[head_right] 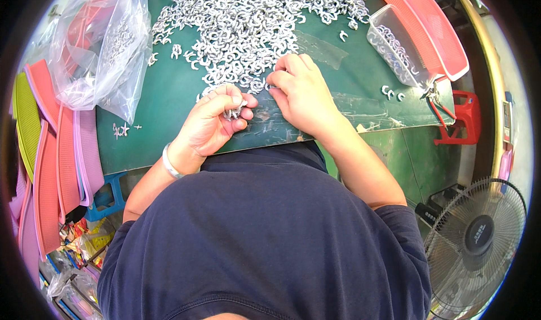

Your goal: The person joins small metal U-shaped links together by hand on a green workstation, adding them one by one to a growing chain.

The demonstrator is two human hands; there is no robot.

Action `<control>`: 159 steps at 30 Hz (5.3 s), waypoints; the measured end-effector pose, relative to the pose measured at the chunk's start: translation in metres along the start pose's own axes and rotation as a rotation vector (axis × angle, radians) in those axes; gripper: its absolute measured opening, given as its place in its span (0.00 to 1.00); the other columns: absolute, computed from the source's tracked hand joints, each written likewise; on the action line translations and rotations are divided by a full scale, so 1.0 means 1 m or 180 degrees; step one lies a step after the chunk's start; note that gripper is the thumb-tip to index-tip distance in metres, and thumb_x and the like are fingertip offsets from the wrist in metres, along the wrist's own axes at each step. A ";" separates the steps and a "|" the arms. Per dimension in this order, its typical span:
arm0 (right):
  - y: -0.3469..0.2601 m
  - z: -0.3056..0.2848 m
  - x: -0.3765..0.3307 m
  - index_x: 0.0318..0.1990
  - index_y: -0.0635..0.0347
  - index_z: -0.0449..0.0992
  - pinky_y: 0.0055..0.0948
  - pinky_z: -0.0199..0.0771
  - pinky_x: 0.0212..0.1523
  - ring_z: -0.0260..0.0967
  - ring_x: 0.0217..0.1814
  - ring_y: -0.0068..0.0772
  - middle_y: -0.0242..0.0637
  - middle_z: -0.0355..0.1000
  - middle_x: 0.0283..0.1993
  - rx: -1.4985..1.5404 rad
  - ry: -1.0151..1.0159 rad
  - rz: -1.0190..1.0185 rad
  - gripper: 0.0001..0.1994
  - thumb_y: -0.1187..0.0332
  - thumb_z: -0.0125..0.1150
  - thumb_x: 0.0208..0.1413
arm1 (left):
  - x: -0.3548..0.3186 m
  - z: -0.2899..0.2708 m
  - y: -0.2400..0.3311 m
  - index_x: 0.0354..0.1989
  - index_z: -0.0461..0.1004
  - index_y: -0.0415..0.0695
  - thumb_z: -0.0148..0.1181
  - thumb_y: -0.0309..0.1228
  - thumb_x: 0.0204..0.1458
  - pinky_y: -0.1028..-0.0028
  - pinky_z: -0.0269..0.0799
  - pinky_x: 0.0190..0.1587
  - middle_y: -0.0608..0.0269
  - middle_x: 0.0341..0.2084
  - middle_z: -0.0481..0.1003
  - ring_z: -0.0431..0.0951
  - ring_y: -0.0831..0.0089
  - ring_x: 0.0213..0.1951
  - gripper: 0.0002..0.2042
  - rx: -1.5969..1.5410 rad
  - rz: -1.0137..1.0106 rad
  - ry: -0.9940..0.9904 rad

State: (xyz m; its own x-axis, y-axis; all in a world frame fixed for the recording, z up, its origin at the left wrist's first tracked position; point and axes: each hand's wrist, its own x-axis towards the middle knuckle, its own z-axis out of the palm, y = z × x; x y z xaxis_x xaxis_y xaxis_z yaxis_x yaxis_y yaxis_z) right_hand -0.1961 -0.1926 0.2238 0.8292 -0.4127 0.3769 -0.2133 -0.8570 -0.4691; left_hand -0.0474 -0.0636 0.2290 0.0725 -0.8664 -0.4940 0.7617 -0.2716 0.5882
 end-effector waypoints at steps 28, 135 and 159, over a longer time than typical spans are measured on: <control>-0.002 -0.004 -0.004 0.30 0.59 0.75 0.30 0.66 0.38 0.64 0.37 0.37 0.35 0.67 0.33 0.0508 0.0248 0.0234 0.08 0.76 0.64 0.38 | 0.006 0.000 -0.004 0.34 0.70 0.42 0.51 0.27 0.54 0.80 0.71 0.29 0.63 0.27 0.73 0.73 0.76 0.28 0.04 0.0122 0.0008 -0.0007; 0.000 0.001 -0.010 0.29 0.58 0.76 0.33 0.59 0.41 0.61 0.41 0.36 0.32 0.66 0.35 -0.0133 0.0021 0.0049 0.07 0.71 0.62 0.40 | 0.010 -0.003 -0.002 0.28 0.68 0.42 0.49 0.27 0.52 0.77 0.68 0.26 0.58 0.29 0.72 0.72 0.73 0.28 0.04 -0.0438 -0.0181 -0.0354; 0.001 -0.002 -0.016 0.29 0.58 0.75 0.31 0.61 0.41 0.64 0.39 0.35 0.33 0.67 0.33 0.0201 0.0188 0.0060 0.03 0.74 0.60 0.43 | 0.003 -0.001 -0.003 0.39 0.73 0.40 0.52 0.27 0.53 0.82 0.68 0.25 0.66 0.25 0.72 0.71 0.80 0.25 0.08 0.0261 -0.0016 -0.0002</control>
State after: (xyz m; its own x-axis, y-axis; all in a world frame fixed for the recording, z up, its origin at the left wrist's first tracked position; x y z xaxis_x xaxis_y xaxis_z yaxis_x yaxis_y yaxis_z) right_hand -0.2107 -0.1880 0.2191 0.7931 -0.4476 0.4131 -0.1940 -0.8285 -0.5253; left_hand -0.0490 -0.0647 0.2251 0.0683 -0.8653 -0.4966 0.7067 -0.3093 0.6363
